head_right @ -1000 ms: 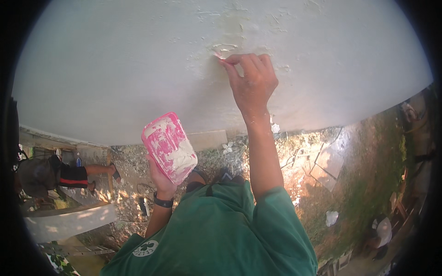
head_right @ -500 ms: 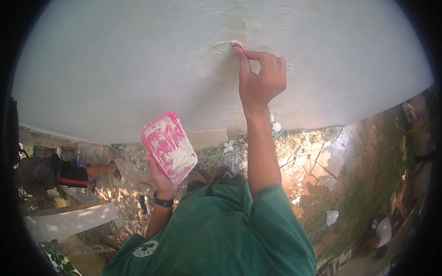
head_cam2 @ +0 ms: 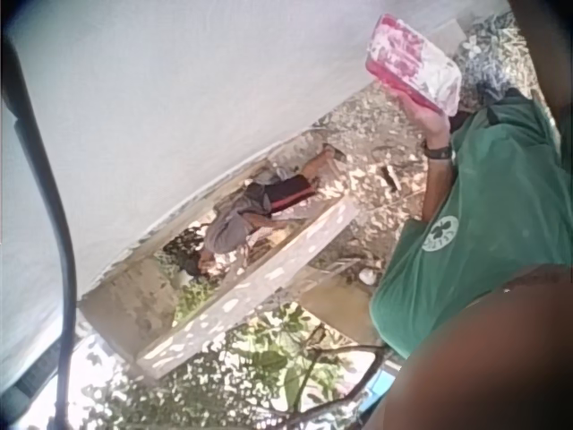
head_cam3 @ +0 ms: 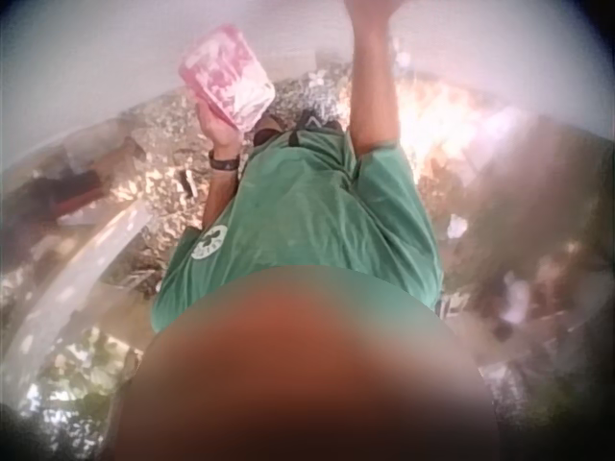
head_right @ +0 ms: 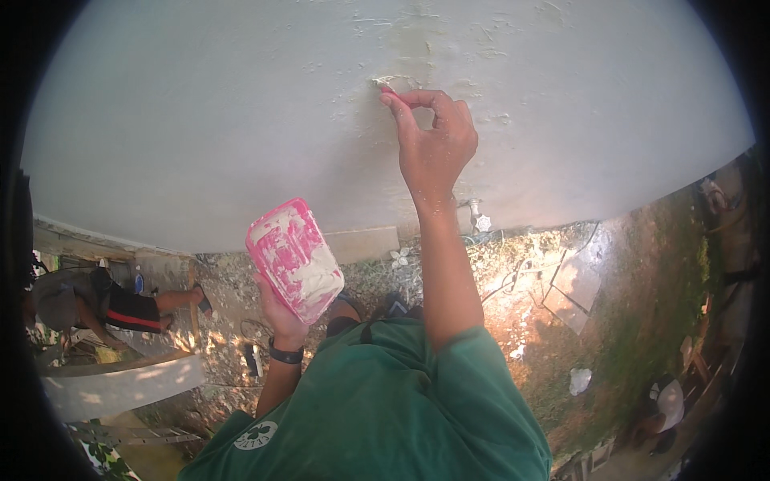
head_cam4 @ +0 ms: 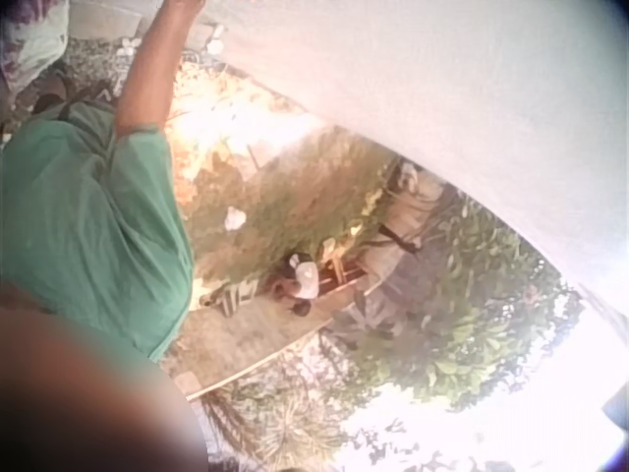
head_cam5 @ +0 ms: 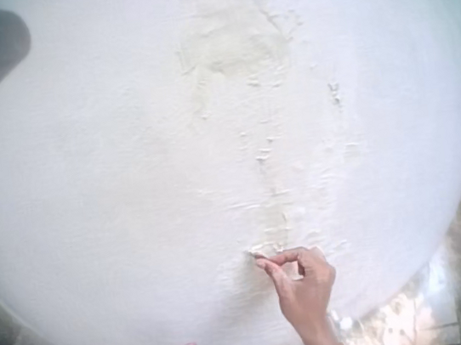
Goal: The person applies white plaster to a vertical wall using a small pink plastic scraper. They repeatedly scoop plaster from a pink container and smooth it onto the wall surface, working on small patches at a time.
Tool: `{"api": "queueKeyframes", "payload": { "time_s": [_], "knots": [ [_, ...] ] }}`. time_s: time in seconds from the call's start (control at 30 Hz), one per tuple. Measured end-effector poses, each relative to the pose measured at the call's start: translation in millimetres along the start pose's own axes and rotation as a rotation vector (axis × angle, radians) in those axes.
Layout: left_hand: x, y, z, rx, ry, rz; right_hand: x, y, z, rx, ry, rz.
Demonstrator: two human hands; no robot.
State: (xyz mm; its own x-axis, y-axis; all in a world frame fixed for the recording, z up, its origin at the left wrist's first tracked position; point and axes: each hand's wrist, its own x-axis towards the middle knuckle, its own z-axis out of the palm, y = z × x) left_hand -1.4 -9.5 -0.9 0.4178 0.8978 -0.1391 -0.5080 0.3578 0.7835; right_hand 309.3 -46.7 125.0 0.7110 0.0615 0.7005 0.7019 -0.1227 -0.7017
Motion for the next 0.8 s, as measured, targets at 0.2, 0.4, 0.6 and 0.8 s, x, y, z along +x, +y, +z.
{"api": "queueKeyframes", "payload": {
  "time_s": [0.2, 0.4, 0.6, 0.8],
  "knots": [
    [-1.4, 3.4, 1.6, 0.058, -0.014, 0.014, 26.1, -19.0, -29.4, -0.345, -0.018, 0.103],
    [1.3, -0.2, 2.2, 0.035, 0.004, -0.005, 6.8, -27.3, -41.9, -0.327, -0.129, 0.049],
    [2.1, 1.8, -1.4, -0.002, -0.025, -0.025, 9.5, -22.0, -29.1, 0.132, -0.134, 0.220],
    [0.4, 2.2, 3.5, 0.010, 0.011, -0.004, -24.3, -18.2, 0.6, 0.590, 0.073, 0.641]
  ]
}}
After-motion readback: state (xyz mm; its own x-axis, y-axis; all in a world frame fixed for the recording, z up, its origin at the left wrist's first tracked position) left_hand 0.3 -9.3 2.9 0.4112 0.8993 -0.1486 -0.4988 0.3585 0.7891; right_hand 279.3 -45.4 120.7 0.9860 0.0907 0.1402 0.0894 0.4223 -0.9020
